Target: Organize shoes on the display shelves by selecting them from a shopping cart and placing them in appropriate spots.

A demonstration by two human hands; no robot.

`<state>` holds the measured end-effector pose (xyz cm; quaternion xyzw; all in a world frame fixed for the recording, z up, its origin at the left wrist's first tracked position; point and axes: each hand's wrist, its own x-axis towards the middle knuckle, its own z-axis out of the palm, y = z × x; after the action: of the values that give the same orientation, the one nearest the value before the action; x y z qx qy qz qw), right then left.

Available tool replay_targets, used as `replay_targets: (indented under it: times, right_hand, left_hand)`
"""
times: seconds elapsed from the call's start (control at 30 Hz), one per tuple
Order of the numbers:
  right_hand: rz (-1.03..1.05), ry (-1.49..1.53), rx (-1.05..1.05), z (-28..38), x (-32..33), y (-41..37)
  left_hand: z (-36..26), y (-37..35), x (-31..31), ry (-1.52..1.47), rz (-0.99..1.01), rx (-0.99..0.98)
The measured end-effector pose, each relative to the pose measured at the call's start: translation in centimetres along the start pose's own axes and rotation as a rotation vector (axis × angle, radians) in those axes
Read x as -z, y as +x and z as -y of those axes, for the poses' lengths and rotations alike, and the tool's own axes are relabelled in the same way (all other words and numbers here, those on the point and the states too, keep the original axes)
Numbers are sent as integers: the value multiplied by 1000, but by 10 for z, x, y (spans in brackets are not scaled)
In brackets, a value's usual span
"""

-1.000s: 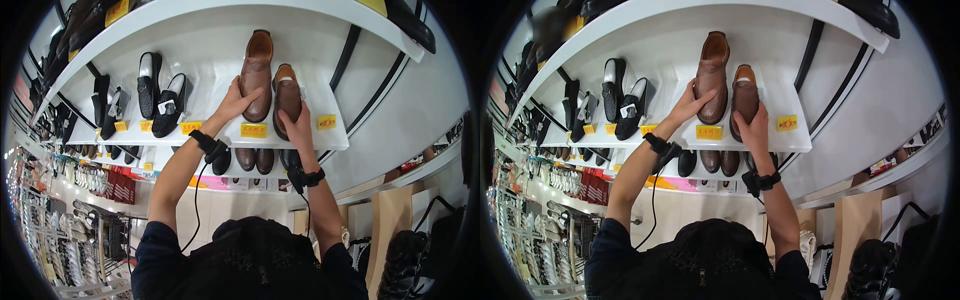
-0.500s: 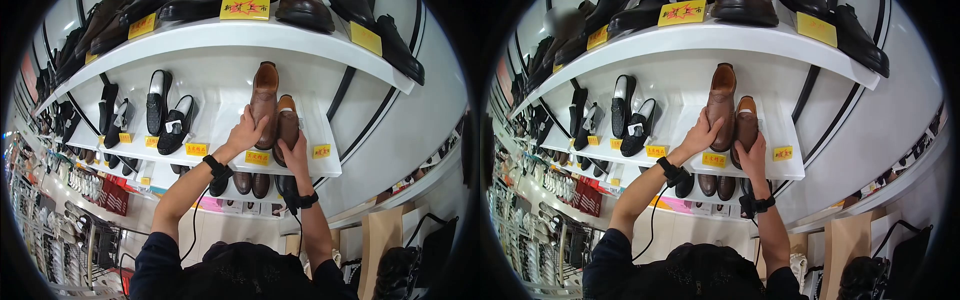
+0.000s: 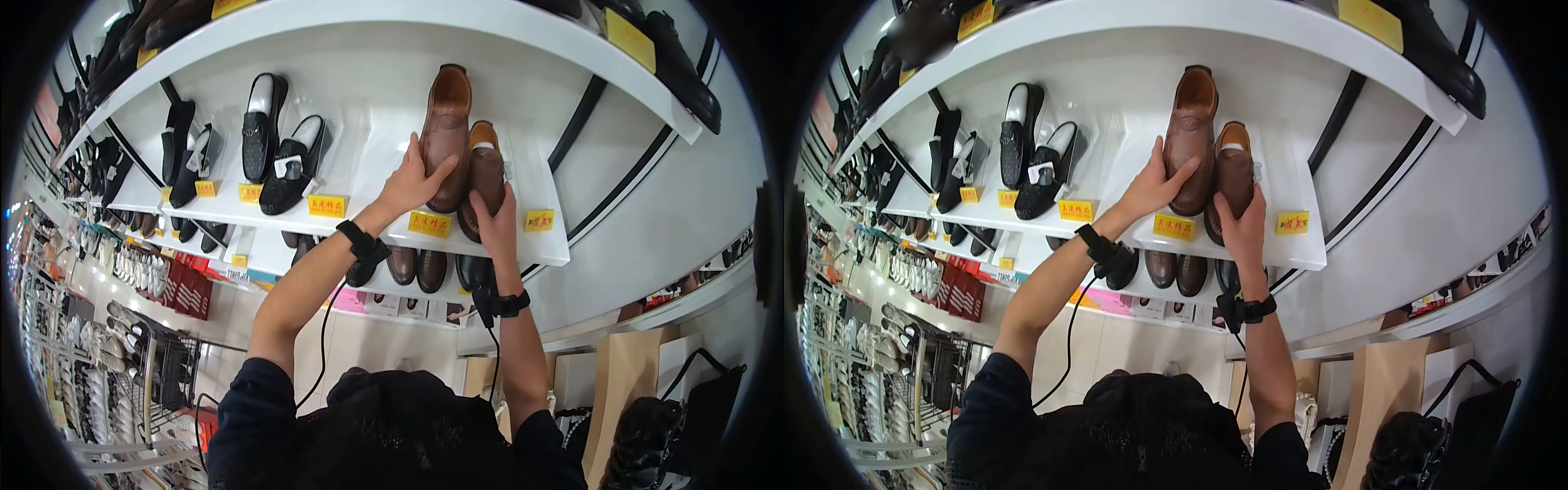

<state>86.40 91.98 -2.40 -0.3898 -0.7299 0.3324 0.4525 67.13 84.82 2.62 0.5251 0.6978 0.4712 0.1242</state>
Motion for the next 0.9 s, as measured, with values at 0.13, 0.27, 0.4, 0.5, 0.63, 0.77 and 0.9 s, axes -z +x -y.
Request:
replay_targets:
  times: [0.13, 0.27, 0.4, 0.5, 0.63, 0.77, 0.9]
  right_hand:
    - [-43, 135, -40, 1, 2, -5]
    - [8, 134, -24, 5, 9, -18]
    - [25, 12, 4, 14, 7, -34]
    - [-37, -61, 137, 12, 1, -41]
    - [-81, -110, 206, 5, -9, -42]
    - [-79, -54, 224, 7, -5, -44]
    - [-74, -59, 212, 7, -5, -44]
  left_hand:
    - [-10, -14, 11, 10, 49, 48]
    - [-13, -38, 22, 12, 114, 85]
    - [-8, -66, 17, 11, 56, 22]
    - [-9, -79, 10, 38, 50, 23]
    - [-5, -83, -14, 1, -86, -74]
    - [-4, -80, -28, -35, -158, -69]
    - [-3, -80, -32, 16, -166, -47]
